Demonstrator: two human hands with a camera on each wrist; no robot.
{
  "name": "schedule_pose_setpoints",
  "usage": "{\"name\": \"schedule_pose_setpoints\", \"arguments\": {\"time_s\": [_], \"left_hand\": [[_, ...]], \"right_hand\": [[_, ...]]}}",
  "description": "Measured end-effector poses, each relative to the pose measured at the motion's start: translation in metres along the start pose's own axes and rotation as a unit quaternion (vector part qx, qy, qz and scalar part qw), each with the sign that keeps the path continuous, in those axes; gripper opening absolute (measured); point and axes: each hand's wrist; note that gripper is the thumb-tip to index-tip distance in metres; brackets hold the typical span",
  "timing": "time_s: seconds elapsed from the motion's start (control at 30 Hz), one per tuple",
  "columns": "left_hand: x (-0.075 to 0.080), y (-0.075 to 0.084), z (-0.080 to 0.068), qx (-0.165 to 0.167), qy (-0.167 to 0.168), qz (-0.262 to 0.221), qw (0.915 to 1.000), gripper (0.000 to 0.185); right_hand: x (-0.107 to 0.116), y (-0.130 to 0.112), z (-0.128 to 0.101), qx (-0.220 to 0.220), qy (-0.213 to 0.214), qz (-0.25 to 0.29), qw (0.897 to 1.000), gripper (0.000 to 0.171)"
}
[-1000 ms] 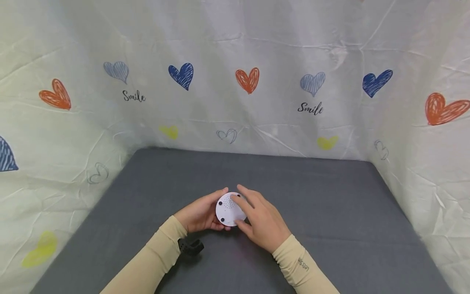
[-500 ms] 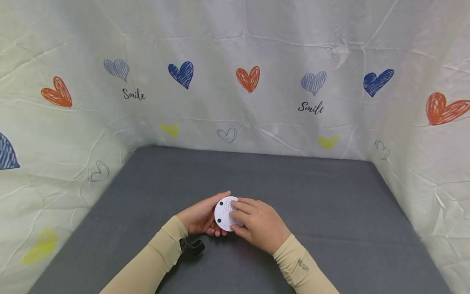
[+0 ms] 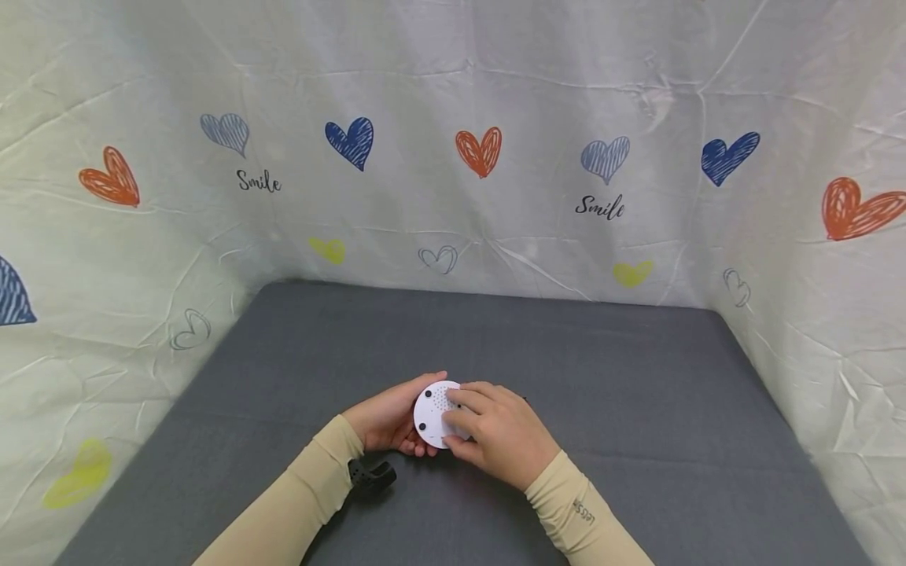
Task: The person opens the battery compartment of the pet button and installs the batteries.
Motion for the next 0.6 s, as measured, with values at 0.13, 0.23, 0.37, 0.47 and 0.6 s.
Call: {"name": "schedule_pose_setpoints", "arguments": {"time_s": [0.13,0.23,0.37,0.47,0.6], "left_hand": [[-0.0006,-0.0008,-0.0003,-0.006,-0.005,0.009,0.9999,0.078],[-0.0011,-0.0019,-0.0006,-0.009,-0.011,0.022,0.9997,0.081],[-0.0023,-0.003,-0.001,-0.005,-0.013,0.045,0.9989,0.087],[-0.0037,-0.0026,-0.0016,0.002,-0.011,0.069,0.9976,0.089],[-0.0045,0.0007,-0.0029,0.007,-0.001,0.122,0.9925,0.088]], "right_hand": [[-0.0009,-0.001,-0.0015,-0.024,-0.02,0.013,0.999,0.033],[-0.0015,-0.0017,-0.0029,-0.036,-0.036,0.024,0.998,0.037],[-0.0007,-0.0021,-0.004,-0.045,-0.05,0.021,0.997,0.036],[-0.0003,-0.0011,-0.0047,-0.056,-0.062,0.012,0.996,0.035],[-0.002,0.0026,-0.0058,-0.072,-0.076,0.007,0.994,0.035]]}}
Point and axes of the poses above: each hand's wrist, its own z-axis towards the middle knuckle, its own x-axis out of the back of the hand, y = z × x, and after that the axes turned 11 degrees about -x, right-handed
